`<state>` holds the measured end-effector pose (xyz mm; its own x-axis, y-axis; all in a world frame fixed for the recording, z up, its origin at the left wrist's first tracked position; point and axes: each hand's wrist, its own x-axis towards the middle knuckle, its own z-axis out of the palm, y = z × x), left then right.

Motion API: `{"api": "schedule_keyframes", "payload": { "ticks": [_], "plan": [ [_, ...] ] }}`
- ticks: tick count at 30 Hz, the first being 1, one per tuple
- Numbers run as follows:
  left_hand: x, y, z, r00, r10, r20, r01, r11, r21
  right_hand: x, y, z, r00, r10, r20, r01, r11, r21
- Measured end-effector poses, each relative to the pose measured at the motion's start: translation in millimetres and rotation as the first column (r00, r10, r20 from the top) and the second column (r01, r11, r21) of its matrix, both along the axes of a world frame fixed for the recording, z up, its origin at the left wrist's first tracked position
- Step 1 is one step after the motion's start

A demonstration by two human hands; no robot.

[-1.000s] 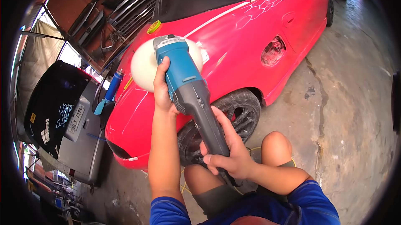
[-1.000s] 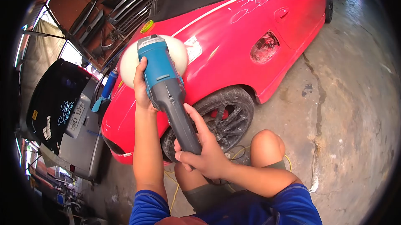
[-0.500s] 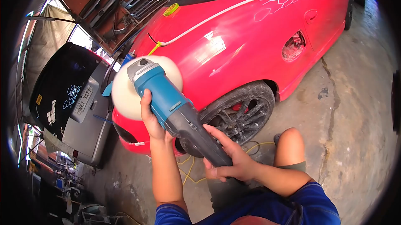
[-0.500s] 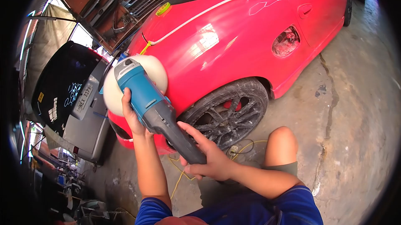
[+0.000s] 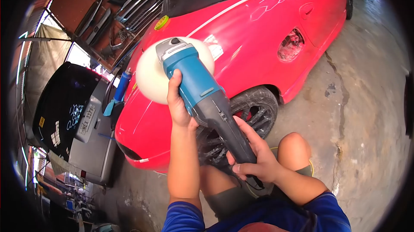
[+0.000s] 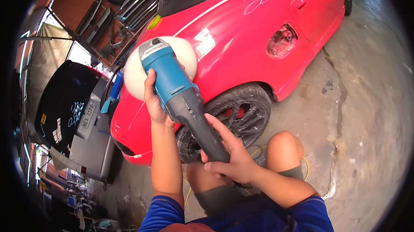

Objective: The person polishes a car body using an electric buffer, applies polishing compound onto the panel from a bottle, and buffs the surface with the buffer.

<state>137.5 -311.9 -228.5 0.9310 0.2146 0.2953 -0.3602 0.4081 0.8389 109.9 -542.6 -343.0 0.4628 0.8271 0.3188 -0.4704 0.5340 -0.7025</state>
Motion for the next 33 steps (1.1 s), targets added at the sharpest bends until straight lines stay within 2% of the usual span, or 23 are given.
{"api": "schedule_keyframes", "payload": {
  "ticks": [5, 8, 20, 29, 33],
  "plan": [
    [19.3, -22.0, 3.9, 0.999, -0.017, -0.045, 0.017, 1.000, 0.006, 3.8, -7.0, -4.2, 0.997, -0.025, -0.072, 0.029, 0.999, 0.047],
    [18.6, -26.3, 5.3, 0.998, 0.036, -0.042, -0.034, 0.999, 0.042, 5.3, -8.0, -6.0, 0.997, -0.013, -0.078, 0.017, 0.999, 0.050],
    [-17.7, 15.4, -12.7, 0.987, 0.158, 0.015, -0.159, 0.985, 0.065, -9.1, 5.8, -10.0, 0.995, 0.073, -0.066, -0.074, 0.997, -0.001],
    [-57.6, 24.2, -10.2, 0.973, 0.225, 0.048, -0.227, 0.973, 0.046, -21.6, 23.8, -11.5, 0.990, 0.139, -0.001, -0.139, 0.989, -0.053],
    [-76.8, 34.2, -14.7, 0.951, 0.304, 0.050, -0.307, 0.950, 0.052, -27.2, 30.8, -10.0, 0.983, 0.183, 0.027, -0.179, 0.979, -0.092]
  ]
}}
